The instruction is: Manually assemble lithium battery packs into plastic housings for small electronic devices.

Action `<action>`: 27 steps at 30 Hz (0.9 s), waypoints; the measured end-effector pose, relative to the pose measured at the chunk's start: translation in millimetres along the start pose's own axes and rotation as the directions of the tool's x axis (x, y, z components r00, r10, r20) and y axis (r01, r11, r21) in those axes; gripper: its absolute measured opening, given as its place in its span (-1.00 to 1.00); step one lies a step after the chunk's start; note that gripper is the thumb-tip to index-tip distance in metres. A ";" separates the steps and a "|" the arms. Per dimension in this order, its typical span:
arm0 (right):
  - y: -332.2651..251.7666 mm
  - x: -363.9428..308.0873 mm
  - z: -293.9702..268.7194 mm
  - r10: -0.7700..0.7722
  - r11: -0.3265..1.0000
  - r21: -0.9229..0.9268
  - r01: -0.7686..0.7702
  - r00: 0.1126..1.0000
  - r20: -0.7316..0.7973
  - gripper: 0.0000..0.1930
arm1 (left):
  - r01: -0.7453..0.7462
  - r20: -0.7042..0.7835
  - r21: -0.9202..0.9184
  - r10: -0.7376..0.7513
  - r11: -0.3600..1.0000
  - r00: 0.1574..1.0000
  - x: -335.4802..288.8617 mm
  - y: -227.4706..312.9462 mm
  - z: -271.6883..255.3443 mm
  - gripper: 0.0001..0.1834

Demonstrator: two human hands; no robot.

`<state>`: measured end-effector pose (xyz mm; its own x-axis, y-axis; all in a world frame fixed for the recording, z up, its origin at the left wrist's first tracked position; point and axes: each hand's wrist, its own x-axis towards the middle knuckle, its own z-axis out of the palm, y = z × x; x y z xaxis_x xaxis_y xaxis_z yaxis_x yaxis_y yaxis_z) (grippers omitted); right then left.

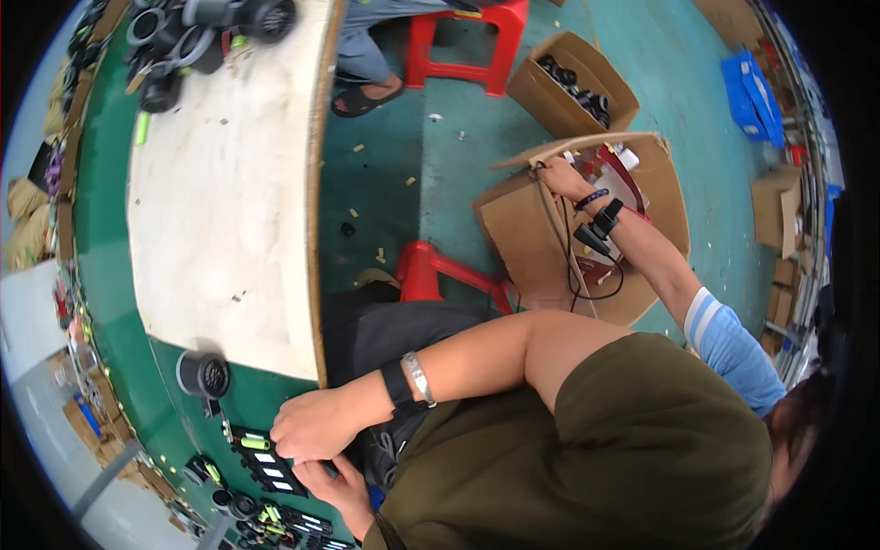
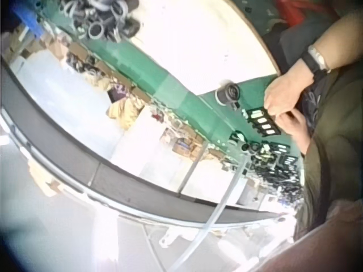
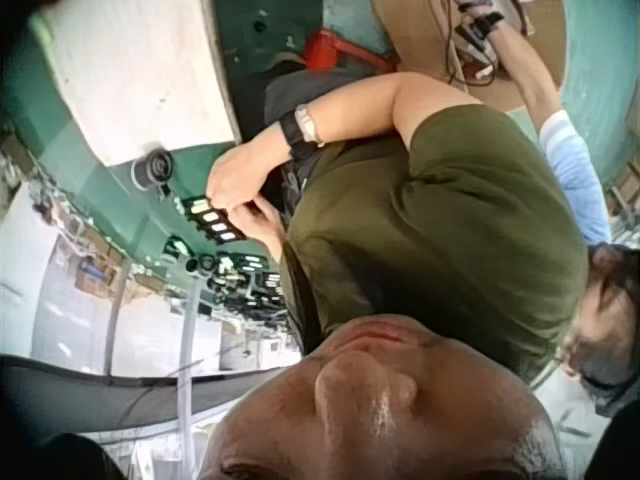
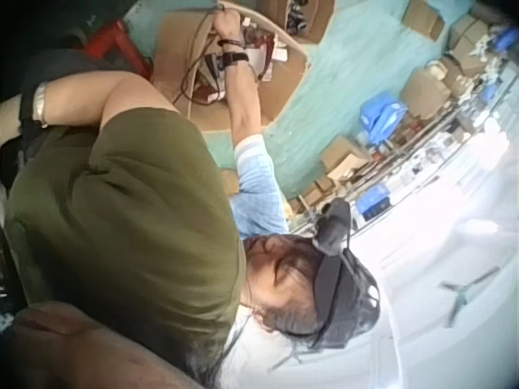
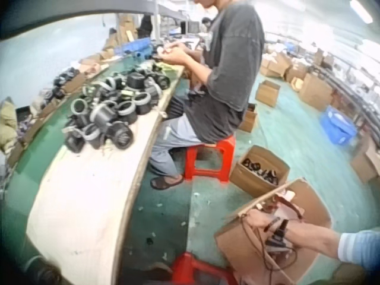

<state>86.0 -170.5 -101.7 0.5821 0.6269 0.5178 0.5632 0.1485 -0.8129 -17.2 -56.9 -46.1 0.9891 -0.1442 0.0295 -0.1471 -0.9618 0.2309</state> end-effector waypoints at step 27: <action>-32.9 212.3 -102.7 0.262 0.928 -0.353 -0.120 0.882 0.390 -0.78 | 0.082 -0.318 -0.522 -0.283 0.849 0.905 -76.3 -44.0 -10.4 -0.71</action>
<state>251.3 -120.8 62.3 0.4324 0.8908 0.1397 0.6598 -0.2070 -0.7224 -86.2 -1.2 -48.4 0.9381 0.2160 0.2709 -0.0411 -0.7070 0.7060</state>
